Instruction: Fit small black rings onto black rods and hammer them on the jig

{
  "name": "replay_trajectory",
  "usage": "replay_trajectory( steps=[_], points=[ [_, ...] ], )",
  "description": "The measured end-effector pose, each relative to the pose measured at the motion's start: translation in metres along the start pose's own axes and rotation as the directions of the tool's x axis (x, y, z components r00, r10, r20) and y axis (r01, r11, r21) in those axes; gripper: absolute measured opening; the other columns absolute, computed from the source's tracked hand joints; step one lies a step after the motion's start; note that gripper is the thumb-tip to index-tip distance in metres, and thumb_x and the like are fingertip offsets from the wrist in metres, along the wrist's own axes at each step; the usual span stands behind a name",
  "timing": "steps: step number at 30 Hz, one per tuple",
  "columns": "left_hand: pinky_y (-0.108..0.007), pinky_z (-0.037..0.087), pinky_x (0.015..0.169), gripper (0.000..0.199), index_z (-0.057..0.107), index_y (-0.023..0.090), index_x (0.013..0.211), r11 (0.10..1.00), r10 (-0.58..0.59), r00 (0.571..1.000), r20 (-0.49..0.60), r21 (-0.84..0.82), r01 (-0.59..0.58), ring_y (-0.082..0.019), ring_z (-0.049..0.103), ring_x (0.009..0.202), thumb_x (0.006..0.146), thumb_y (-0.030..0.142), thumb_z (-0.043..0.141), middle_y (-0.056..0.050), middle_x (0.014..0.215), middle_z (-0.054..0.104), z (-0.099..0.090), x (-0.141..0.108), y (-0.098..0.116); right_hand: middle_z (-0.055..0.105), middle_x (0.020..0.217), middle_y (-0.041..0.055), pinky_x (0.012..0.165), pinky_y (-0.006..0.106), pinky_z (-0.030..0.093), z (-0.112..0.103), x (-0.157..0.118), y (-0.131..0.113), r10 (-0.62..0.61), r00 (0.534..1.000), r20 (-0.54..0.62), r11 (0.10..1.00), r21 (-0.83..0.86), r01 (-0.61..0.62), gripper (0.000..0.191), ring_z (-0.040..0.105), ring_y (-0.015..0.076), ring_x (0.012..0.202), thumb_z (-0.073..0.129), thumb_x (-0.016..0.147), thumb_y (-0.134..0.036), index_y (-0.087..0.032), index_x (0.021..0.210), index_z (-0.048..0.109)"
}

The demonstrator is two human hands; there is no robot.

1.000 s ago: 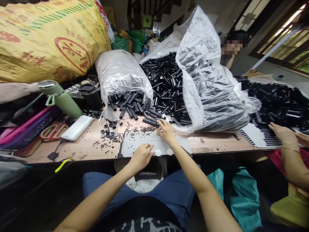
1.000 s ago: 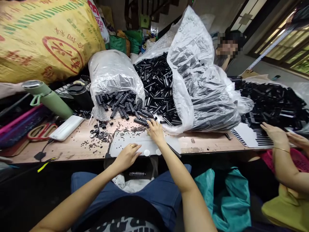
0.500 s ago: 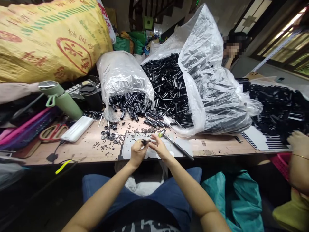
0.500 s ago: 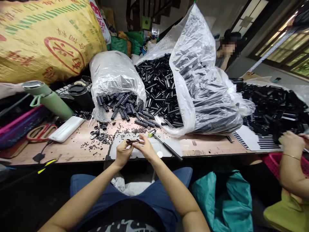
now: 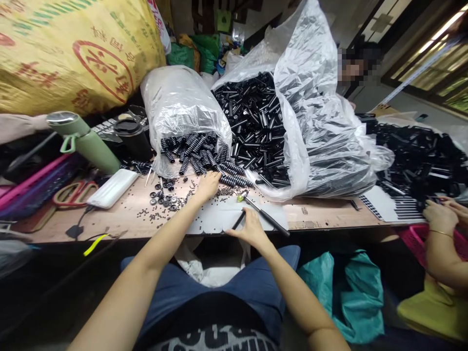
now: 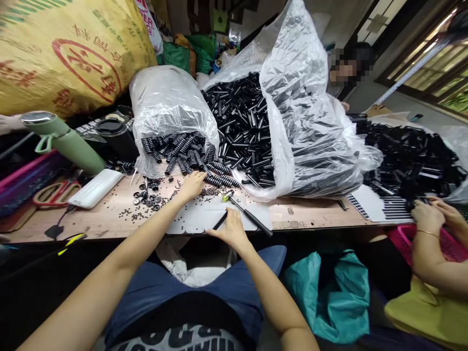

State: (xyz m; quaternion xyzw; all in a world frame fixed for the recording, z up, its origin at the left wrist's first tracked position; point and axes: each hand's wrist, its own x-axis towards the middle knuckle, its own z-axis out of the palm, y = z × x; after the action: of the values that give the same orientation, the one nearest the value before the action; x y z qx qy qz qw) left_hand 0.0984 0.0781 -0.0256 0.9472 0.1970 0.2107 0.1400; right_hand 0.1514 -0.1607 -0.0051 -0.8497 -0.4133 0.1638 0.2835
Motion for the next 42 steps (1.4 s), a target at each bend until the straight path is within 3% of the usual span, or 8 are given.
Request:
replay_trajectory(
  steps=[4, 7, 11, 19, 24, 29, 34, 42],
  points=[
    [-0.044, 0.041, 0.091, 0.029, 0.063, 0.011, 0.104, 0.994, 0.105, 0.991, 0.087, -0.024, -0.103, -0.027, 0.055, 0.101, 0.08, 0.004, 0.048, -0.016, 0.103, 0.064, 0.001, 0.018, -0.012, 0.045, 0.134, 0.024, 0.108, 0.051, 0.032, 0.012, -0.008, 0.001, -0.033, 0.999, -0.01, 0.969, -0.244, 0.03, 0.104, 0.04, 0.0388, 0.126, 0.075, 0.059, -0.063, -0.004, 0.137, 0.038],
    [-0.038, 0.043, 0.09, 0.025, 0.062, 0.015, 0.108, 0.962, 0.16, 0.986, -0.051, -0.217, -0.167, -0.022, 0.056, 0.1, 0.084, 0.017, 0.057, -0.011, 0.105, 0.064, -0.014, -0.002, -0.004, 0.039, 0.14, 0.0231, 0.106, 0.053, 0.033, 0.014, -0.01, 0.003, -0.051, 0.999, 0.005, 0.953, -0.3, 0.05, 0.11, 0.039, 0.0403, 0.127, 0.078, 0.057, -0.061, -0.008, 0.142, 0.033],
    [-0.035, 0.045, 0.087, 0.029, 0.065, 0.017, 0.103, 0.812, -0.105, 0.946, -0.306, -0.575, -0.096, -0.021, 0.058, 0.096, 0.082, 0.037, 0.066, -0.008, 0.1, 0.065, -0.034, -0.04, 0.012, 0.038, 0.141, 0.021, 0.106, 0.055, 0.032, 0.015, -0.01, 0.006, -0.048, 0.999, 0.007, 0.963, -0.264, 0.048, 0.111, 0.036, 0.04, 0.129, 0.082, 0.056, -0.053, -0.012, 0.144, 0.028],
    [-0.02, 0.038, 0.044, 0.05, 0.053, 0.016, 0.117, 0.193, -0.513, 0.852, 0.109, -0.952, 0.239, -0.008, 0.045, 0.048, 0.09, 0.056, 0.045, 0.003, 0.067, 0.048, -0.01, -0.074, 0.037, 0.027, 0.146, 0.022, 0.112, 0.054, 0.028, 0.015, -0.003, -0.005, -0.251, 0.967, -0.047, 0.967, 0.024, 0.252, 0.119, 0.026, 0.0352, 0.138, 0.082, 0.058, -0.044, -0.014, 0.148, 0.01],
    [-0.016, 0.024, 0.032, 0.058, 0.053, 0.017, 0.124, -0.133, -0.392, 0.835, 0.387, -0.921, 0.365, -0.004, 0.035, 0.035, 0.081, 0.054, 0.059, 0.007, 0.059, 0.044, -0.035, -0.084, 0.061, 0.025, 0.146, 0.019, 0.11, 0.052, 0.033, -0.001, -0.001, -0.028, -0.443, 0.896, -0.006, 0.887, 0.141, 0.439, 0.114, 0.022, 0.0333, 0.14, 0.08, 0.06, -0.033, -0.018, 0.148, 0.009],
    [-0.017, 0.029, 0.034, 0.046, 0.063, 0.014, 0.112, -0.212, -0.416, 0.783, 0.463, -0.886, 0.412, -0.006, 0.04, 0.037, 0.081, 0.048, 0.058, 0.004, 0.055, 0.051, -0.046, -0.092, 0.076, 0.024, 0.148, 0.0164, 0.115, 0.048, 0.028, -0.006, 0.001, -0.048, -0.614, 0.788, 0.052, 0.783, 0.168, 0.599, 0.109, 0.02, 0.0301, 0.141, 0.073, 0.064, -0.02, -0.019, 0.149, 0.004],
    [-0.024, 0.048, 0.064, 0.037, 0.069, 0.012, 0.084, -0.136, -0.483, 0.82, 0.308, -0.951, 0.278, -0.012, 0.059, 0.066, 0.072, 0.047, 0.07, -0.003, 0.071, 0.063, -0.042, -0.094, 0.085, 0.023, 0.147, 0.0172, 0.117, 0.045, 0.025, -0.001, 0.0, -0.051, -0.644, 0.763, 0.045, 0.759, 0.16, 0.631, 0.107, 0.02, 0.0282, 0.141, 0.071, 0.063, -0.017, -0.017, 0.148, 0.006],
    [-0.017, 0.021, 0.032, 0.06, 0.053, 0.017, 0.13, -0.157, -0.427, 0.77, 0.474, -0.877, 0.453, -0.005, 0.034, 0.031, 0.081, 0.051, 0.058, 0.008, 0.05, 0.045, -0.051, -0.094, 0.084, 0.024, 0.146, 0.0172, 0.113, 0.048, 0.031, -0.012, -0.006, -0.048, -0.566, 0.824, -0.009, 0.816, 0.139, 0.562, 0.105, 0.02, 0.031, 0.141, 0.07, 0.063, -0.02, -0.017, 0.147, 0.008]
  ],
)
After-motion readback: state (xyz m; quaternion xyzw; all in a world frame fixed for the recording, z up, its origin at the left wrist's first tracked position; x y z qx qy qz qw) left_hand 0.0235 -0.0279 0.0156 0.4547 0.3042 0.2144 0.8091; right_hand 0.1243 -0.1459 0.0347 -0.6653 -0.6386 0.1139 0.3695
